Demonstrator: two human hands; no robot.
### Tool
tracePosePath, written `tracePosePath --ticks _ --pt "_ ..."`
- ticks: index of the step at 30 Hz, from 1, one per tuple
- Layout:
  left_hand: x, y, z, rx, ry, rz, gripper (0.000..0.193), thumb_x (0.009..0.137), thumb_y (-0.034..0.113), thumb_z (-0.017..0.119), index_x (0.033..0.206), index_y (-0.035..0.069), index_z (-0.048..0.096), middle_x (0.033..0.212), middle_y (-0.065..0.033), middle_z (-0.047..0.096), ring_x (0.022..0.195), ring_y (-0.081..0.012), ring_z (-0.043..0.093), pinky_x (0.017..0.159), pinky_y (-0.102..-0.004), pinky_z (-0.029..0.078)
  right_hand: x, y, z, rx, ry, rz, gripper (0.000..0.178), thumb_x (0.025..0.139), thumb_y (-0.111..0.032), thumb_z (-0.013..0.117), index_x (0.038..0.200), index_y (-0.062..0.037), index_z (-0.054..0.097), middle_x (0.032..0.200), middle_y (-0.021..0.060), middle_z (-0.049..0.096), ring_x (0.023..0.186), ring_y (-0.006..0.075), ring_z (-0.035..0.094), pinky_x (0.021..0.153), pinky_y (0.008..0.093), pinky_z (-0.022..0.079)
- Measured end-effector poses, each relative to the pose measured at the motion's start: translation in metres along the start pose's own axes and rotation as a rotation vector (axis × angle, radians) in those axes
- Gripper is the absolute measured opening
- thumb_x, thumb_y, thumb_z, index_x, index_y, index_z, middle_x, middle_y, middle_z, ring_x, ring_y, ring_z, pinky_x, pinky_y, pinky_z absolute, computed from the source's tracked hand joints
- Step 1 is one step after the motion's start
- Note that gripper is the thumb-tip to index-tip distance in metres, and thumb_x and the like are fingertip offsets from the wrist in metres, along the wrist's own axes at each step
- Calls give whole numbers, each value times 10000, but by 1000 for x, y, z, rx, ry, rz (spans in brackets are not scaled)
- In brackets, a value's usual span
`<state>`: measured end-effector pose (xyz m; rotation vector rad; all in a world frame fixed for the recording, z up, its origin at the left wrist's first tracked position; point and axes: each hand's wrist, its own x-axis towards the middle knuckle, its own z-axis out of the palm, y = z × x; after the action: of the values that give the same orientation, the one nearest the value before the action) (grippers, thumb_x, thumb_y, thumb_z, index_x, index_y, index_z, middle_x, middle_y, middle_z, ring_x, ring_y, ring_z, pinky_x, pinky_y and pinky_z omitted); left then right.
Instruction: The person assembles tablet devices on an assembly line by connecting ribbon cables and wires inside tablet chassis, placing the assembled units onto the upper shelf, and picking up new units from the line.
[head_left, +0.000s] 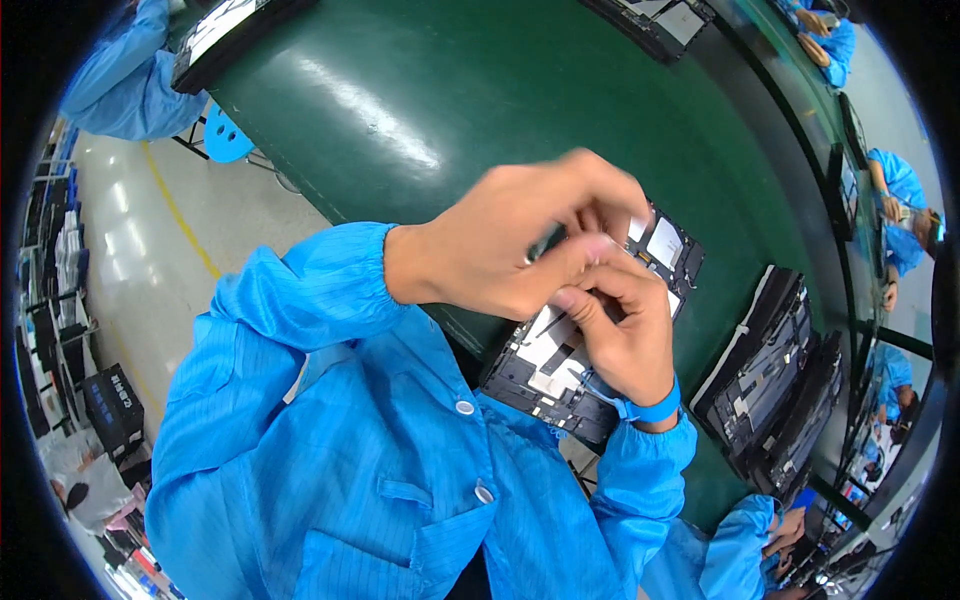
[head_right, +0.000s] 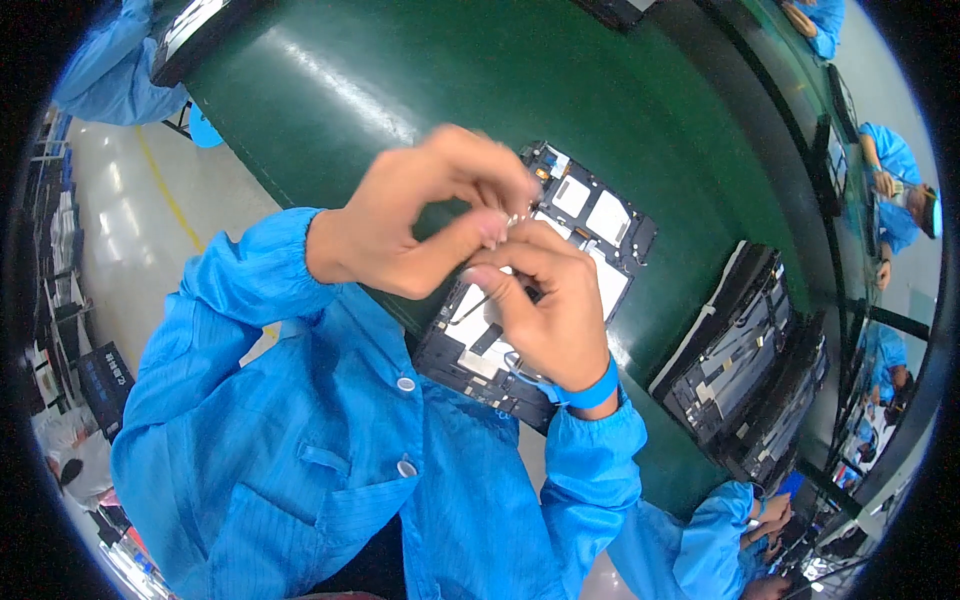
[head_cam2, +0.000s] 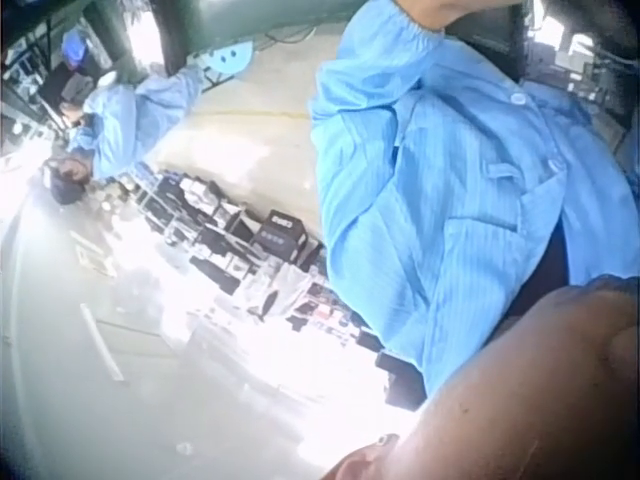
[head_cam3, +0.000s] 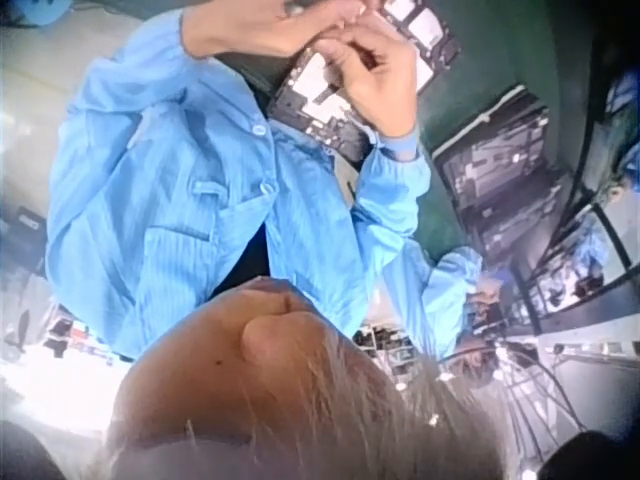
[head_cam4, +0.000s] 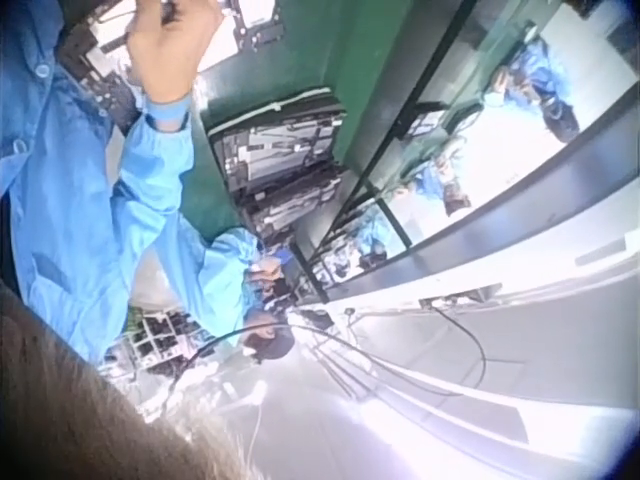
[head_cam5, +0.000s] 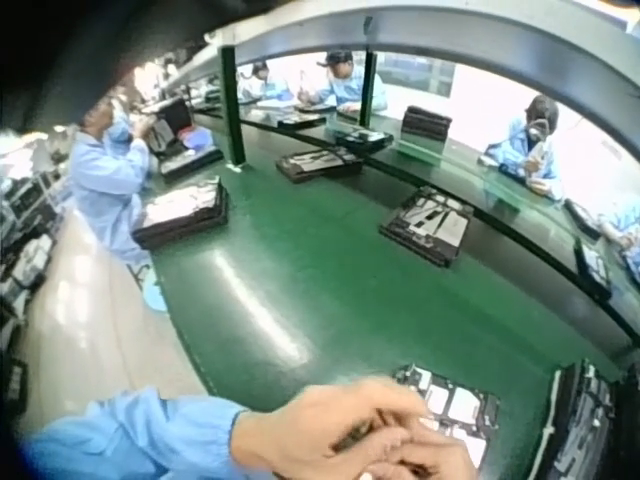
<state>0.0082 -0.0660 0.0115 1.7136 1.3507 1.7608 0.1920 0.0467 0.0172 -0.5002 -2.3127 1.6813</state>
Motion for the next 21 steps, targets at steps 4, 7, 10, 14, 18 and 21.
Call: tracePosePath --ticks 4,7,10,14,18,21 --pt "-31 -7 -35 321 -57 329 172 985 21 673 1129 -27 753 1007 -167 756 819 -261 731 673 -316 590 -2 2 -5 -117 28 -17 63 940 -32 801 958 18 834 920 115 749 765 212 713 670 335 530" --pt "-47 -21 -40 407 -456 619 180 957 98 688 1013 -46 781 980 -151 744 821 -241 724 646 -308 589 -1 10 -1 -194 89 -77 50 935 -19 796 938 12 834 885 112 732 746 218 702 660 335 522" --pt "-45 -25 -36 405 -578 696 205 930 136 698 962 -47 785 966 -149 737 818 -244 723 658 -311 606 1 9 2 -191 133 -39 54 937 -21 790 933 3 838 864 113 713 730 230 694 651 346 515" --pt "-45 -34 -32 352 -540 707 202 850 137 745 958 -33 761 975 -128 698 842 -225 701 672 -316 620 2 12 3 -155 143 -7 64 940 -29 783 936 -4 842 848 110 701 715 234 682 644 353 505" --pt "-44 -36 -31 332 -533 709 195 841 129 746 952 -31 758 969 -123 697 840 -226 701 677 -320 627 3 13 2 -149 135 -11 65 939 -37 789 935 -1 842 842 111 700 704 233 679 630 352 495" --pt "-44 -36 -31 327 -527 676 189 829 114 751 946 -34 753 966 -121 697 838 -227 701 674 -326 629 4 13 2 -135 129 -4 67 937 -39 791 939 0 845 838 112 700 703 231 680 624 353 492"
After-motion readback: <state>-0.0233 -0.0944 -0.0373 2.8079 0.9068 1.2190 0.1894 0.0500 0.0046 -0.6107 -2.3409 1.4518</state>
